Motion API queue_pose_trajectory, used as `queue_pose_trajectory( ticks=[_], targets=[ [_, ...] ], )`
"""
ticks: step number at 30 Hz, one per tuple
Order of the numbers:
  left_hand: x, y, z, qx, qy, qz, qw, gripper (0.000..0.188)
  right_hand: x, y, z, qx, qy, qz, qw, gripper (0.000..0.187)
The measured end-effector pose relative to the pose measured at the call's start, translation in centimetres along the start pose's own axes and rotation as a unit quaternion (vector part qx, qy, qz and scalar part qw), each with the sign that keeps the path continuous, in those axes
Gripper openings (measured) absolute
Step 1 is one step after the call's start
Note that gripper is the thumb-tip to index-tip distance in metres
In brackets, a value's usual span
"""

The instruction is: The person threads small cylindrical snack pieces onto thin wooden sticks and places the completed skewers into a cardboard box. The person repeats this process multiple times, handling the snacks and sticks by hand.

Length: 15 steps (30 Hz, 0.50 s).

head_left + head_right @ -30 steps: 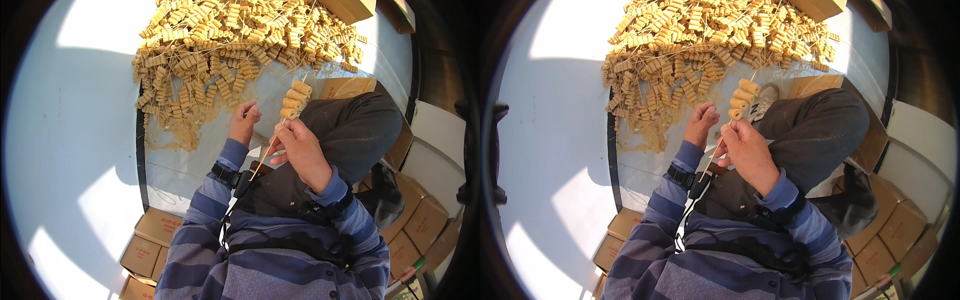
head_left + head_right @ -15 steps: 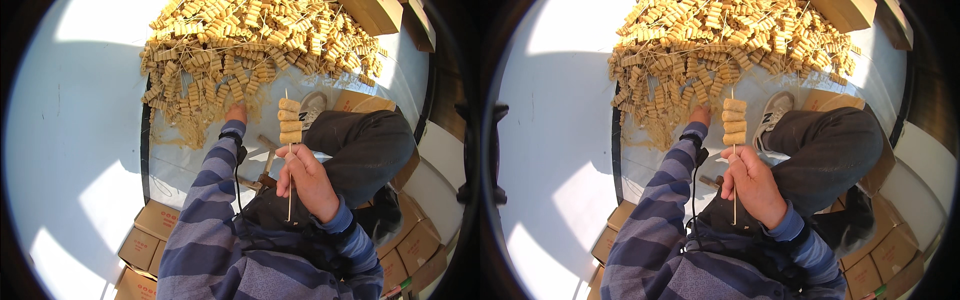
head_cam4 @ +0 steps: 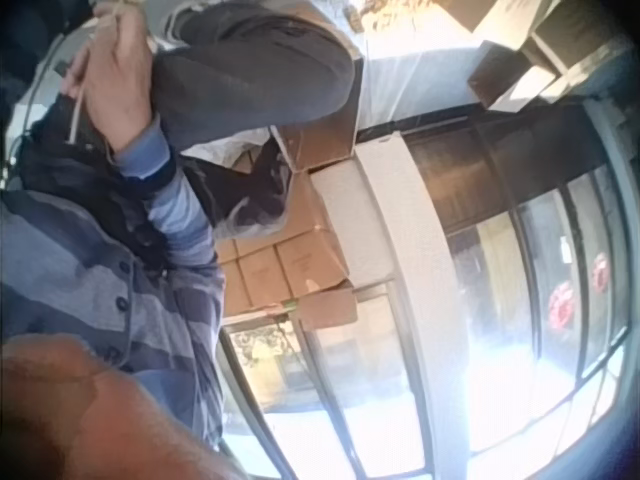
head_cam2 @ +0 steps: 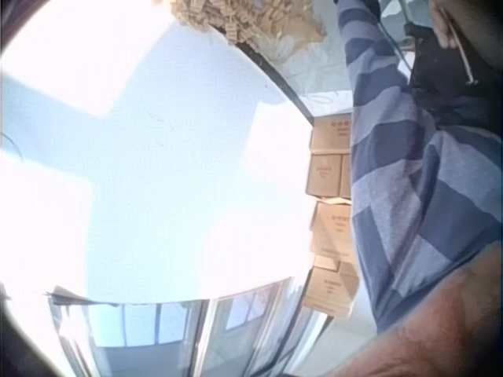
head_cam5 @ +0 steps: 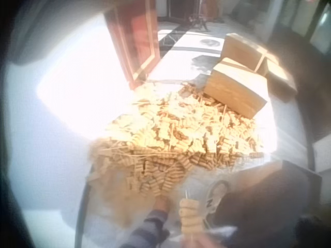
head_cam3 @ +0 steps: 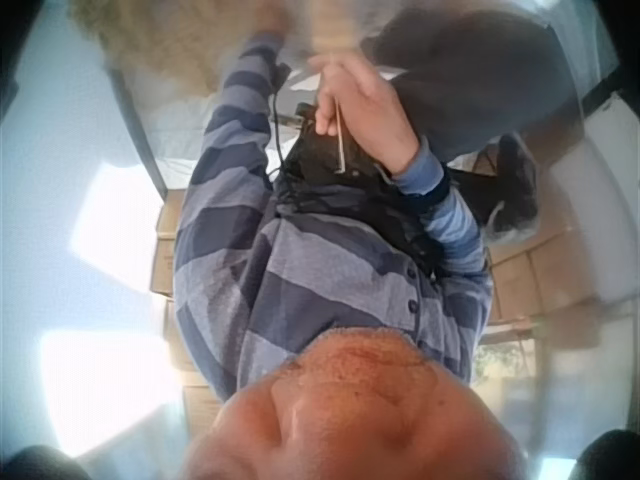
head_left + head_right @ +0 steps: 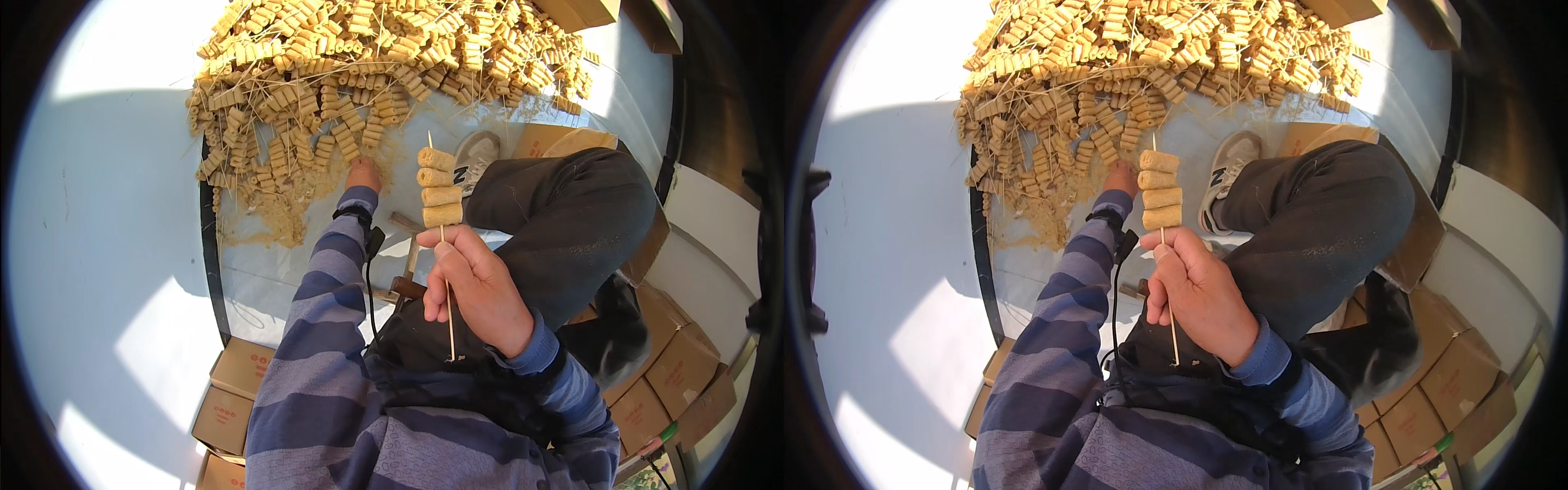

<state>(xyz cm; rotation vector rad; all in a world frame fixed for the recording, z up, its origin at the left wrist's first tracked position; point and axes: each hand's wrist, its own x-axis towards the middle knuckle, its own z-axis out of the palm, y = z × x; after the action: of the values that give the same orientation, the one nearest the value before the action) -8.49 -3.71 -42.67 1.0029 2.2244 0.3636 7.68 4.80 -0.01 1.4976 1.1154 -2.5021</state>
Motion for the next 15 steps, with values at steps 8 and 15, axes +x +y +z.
queue_pose_trajectory(
  ticks=[8,15],
  targets=[
    [-6.1,8.2,-17.1,-0.703,-0.179,-0.055,0.686,0.037,-3.0,-1.2,0.4,-0.047,-0.028,-0.022,0.998,0.027],
    [-13.6,18.0,-30.5,-0.657,-0.219,0.068,0.719,0.039,-11.4,-1.7,-4.1,-0.132,0.026,-0.101,0.986,0.027]
  ],
)
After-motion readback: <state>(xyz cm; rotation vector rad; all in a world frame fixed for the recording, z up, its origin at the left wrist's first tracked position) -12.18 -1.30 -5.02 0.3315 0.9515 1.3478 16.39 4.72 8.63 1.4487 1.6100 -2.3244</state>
